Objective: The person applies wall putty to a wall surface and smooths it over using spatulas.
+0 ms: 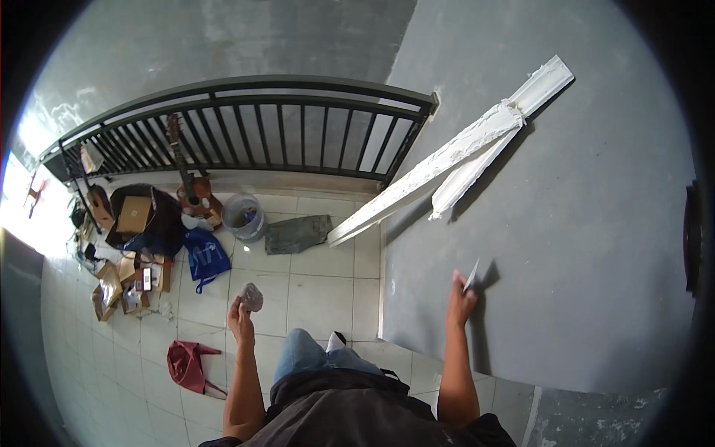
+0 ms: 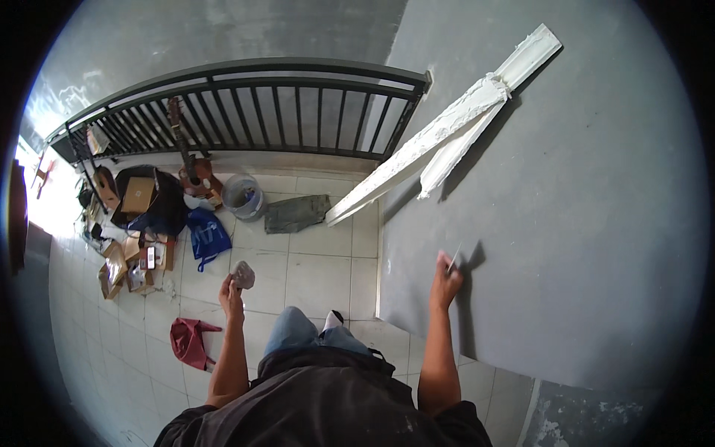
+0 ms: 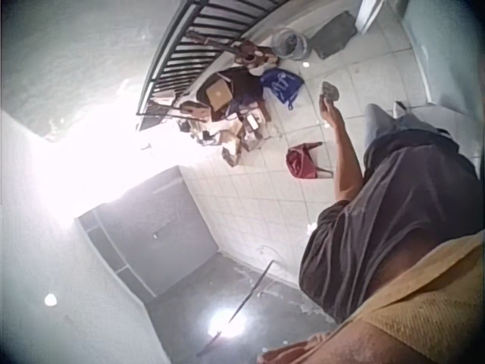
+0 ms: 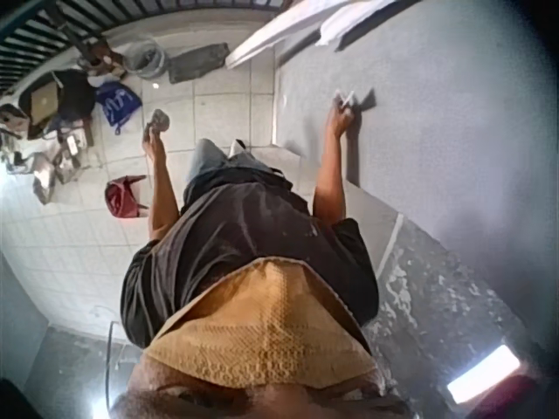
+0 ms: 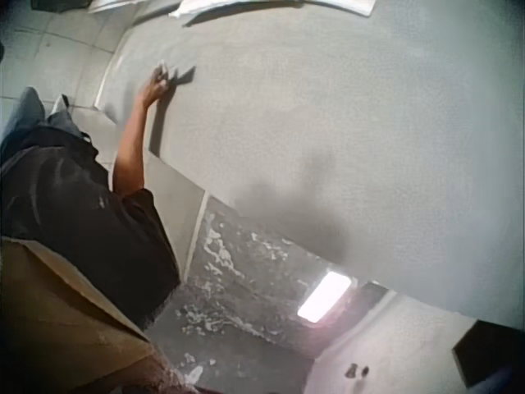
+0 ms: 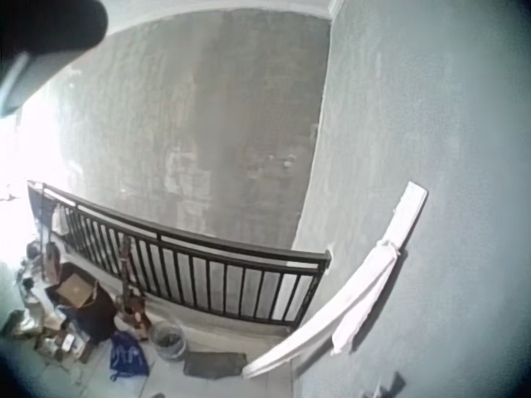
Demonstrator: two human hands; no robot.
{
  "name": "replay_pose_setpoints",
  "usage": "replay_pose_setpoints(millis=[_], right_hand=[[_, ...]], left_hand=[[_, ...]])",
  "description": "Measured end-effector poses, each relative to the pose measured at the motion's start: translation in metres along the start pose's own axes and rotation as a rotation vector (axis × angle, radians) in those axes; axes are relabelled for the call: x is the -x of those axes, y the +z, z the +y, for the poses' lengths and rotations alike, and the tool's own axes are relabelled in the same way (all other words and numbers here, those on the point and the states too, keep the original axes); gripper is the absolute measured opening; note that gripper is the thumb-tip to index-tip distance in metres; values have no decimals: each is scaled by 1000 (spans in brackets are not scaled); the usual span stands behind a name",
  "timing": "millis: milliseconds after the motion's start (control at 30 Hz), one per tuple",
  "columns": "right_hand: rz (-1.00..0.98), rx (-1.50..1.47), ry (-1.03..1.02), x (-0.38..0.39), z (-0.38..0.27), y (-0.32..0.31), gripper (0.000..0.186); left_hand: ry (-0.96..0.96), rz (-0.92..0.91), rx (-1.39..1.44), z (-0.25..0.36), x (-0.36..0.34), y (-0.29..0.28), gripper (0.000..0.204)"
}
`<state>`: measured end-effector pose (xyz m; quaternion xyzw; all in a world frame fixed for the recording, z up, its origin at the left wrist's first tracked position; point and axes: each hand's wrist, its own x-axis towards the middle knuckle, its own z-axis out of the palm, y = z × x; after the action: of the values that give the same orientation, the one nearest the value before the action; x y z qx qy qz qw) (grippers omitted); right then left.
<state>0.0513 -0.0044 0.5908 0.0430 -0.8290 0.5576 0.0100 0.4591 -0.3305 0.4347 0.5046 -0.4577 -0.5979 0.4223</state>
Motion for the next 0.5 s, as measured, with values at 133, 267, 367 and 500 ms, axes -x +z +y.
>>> replay_pose_setpoints(millis=[133, 267, 367, 500], right_hand=[[186, -110, -142, -75, -93, 32, 46], [353, 21, -433, -143, -175, 64, 62], [429, 150, -493, -181, -199, 59, 70], [335, 37, -173, -187, -241, 81, 58]], left_hand=[[-21, -89, 11, 8, -63, 32, 45], [-44, -151, -193, 2, -147, 61, 40], [-49, -295, -215, 21, -206, 113, 39], [217, -532, -251, 43, -293, 163, 42]])
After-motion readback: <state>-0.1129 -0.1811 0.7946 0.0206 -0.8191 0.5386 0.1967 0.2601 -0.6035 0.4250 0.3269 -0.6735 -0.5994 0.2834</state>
